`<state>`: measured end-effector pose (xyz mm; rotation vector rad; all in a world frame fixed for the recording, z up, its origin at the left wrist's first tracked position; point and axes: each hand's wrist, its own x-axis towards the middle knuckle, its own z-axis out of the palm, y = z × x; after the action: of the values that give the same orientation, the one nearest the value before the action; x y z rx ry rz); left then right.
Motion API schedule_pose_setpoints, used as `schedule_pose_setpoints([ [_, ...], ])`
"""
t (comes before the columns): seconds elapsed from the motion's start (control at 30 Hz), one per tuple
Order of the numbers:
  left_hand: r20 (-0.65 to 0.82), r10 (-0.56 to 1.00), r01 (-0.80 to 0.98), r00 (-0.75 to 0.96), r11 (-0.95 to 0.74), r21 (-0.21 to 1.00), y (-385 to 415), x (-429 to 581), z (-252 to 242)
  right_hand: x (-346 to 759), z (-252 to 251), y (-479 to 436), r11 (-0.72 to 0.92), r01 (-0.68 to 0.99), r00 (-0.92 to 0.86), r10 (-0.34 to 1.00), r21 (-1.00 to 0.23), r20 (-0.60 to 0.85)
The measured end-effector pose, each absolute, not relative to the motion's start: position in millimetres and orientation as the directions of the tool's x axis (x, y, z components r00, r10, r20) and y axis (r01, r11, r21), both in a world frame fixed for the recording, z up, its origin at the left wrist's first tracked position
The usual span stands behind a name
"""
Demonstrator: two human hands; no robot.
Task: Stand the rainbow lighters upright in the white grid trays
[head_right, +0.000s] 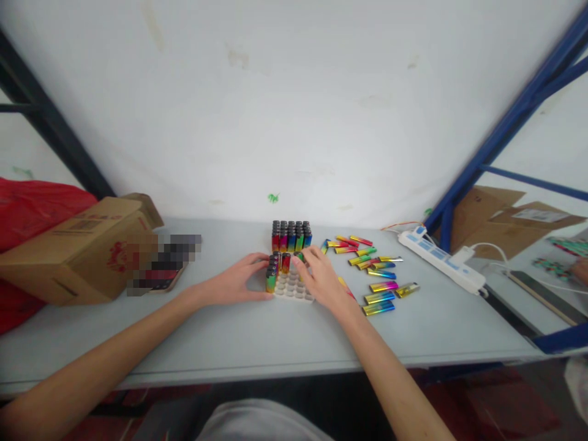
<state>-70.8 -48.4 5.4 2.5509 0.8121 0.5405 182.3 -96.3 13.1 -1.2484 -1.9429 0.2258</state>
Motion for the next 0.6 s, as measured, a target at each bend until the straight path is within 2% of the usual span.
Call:
schedule_pose_setpoints([
  [0.07, 0.237, 0.613, 0.453, 0.754, -0.746, 0.488, -48.6, -70.6, 5.7, 180.0, 13.2, -95.6, 0.496, 0.733, -0.226, 0.823, -0.465, 0.521],
  [0.27, 0.24, 0.617, 0.45, 0.75, -0.741, 0.499, -47.5, -71.0, 3.2, 176.0, 4.4, -88.4, 0.466, 0.717, -0.245, 0.864, -0.518, 0.439],
  [0.33, 0.252, 0.613, 0.442, 0.749, -0.745, 0.5, -46.8, -71.2, 1.9, 174.9, 2.1, -86.9, 0.493, 0.741, -0.304, 0.852, -0.456, 0.426],
  [0.5, 0.251, 0.611, 0.446, 0.751, -0.749, 0.49, -46.2, -71.8, 0.8, 167.4, 5.6, -86.3, 0.475, 0.857, -0.367, 0.834, -0.199, 0.411],
  [0.6, 0.236, 0.612, 0.455, 0.754, -0.747, 0.485, -46.6, -72.1, 1.5, 175.3, 11.6, -86.1, 0.494, 0.836, -0.394, 0.843, -0.239, 0.366],
])
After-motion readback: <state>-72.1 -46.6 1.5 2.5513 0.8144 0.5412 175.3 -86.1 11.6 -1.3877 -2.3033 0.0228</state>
